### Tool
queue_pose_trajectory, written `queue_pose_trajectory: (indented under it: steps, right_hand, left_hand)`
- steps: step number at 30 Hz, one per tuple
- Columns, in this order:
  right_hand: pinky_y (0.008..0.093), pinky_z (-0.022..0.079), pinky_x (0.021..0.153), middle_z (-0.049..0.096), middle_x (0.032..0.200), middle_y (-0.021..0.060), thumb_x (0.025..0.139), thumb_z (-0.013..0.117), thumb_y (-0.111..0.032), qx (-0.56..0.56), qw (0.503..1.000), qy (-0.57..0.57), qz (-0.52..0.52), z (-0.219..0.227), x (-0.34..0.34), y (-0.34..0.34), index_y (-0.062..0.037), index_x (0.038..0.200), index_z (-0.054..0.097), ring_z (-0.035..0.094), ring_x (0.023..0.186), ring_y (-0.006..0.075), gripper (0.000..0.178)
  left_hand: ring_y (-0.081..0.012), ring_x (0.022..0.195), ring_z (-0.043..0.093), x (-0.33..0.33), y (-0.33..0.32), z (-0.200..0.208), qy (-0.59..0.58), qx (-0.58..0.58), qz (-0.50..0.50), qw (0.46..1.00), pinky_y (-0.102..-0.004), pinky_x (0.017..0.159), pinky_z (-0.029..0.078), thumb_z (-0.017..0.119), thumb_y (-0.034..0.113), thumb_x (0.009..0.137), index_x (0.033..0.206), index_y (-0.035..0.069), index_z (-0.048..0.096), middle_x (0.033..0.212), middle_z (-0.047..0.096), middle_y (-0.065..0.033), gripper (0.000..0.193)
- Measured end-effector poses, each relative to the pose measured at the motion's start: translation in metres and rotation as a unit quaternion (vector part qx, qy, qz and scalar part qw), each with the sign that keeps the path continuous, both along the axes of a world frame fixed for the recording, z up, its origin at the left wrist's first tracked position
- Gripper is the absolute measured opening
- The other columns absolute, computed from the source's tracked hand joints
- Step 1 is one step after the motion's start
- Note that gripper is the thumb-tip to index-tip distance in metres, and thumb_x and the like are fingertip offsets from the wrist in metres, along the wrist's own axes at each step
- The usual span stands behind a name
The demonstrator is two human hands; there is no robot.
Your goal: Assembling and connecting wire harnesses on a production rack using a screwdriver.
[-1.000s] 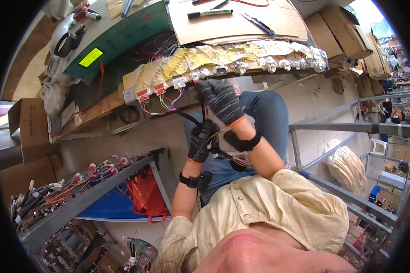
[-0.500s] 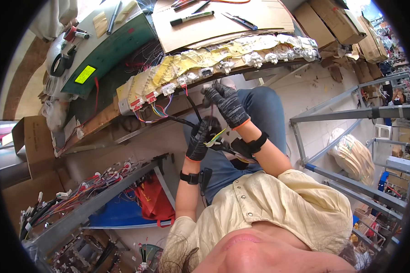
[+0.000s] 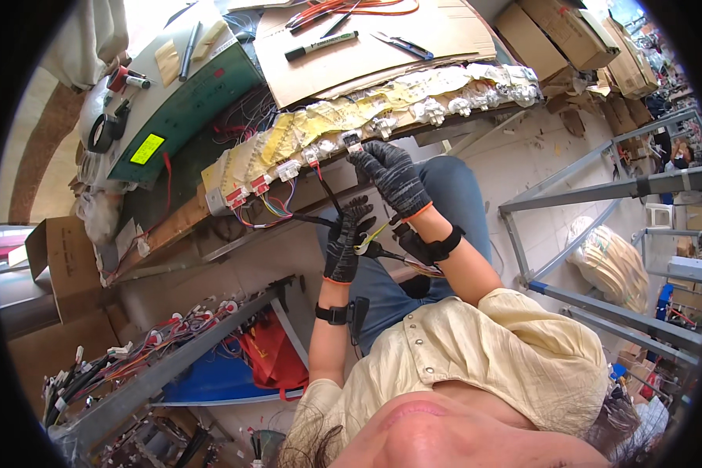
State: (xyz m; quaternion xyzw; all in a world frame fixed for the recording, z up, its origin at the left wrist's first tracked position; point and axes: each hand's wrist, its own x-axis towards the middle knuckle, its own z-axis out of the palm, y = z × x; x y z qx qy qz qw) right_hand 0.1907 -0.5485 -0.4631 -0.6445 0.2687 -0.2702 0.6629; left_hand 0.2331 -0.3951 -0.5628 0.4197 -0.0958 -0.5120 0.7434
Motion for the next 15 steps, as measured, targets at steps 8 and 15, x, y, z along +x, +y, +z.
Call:
queue_pose_trajectory:
  steps: [8,15]
  right_hand:
    - [0.0234,0.041,0.052,0.057,0.059,0.0028,0.087,0.059,-0.024,0.038,0.999,0.023,-0.014,0.002,0.004,0.0,-0.0004,0.075,0.063,0.05,0.055,0.0058,0.027]
    - [0.0298,0.047,0.058,0.065,0.073,0.0052,0.082,0.064,-0.024,-0.353,0.921,0.166,-0.016,0.012,-0.039,-0.039,-0.0001,0.084,0.064,0.059,0.063,0.0154,0.024]
  left_hand:
    - [-0.0196,0.106,0.051,0.002,0.017,-0.019,-0.206,0.043,0.154,0.965,-0.0334,0.092,0.042,0.042,0.021,0.094,0.128,0.001,0.038,0.12,0.05,-0.0115,0.039]
    - [-0.0303,0.102,0.052,-0.088,0.0,0.041,-0.837,-0.073,-0.096,0.534,-0.0468,0.095,0.035,0.057,0.029,0.077,0.105,0.003,0.057,0.103,0.057,-0.0146,0.039]
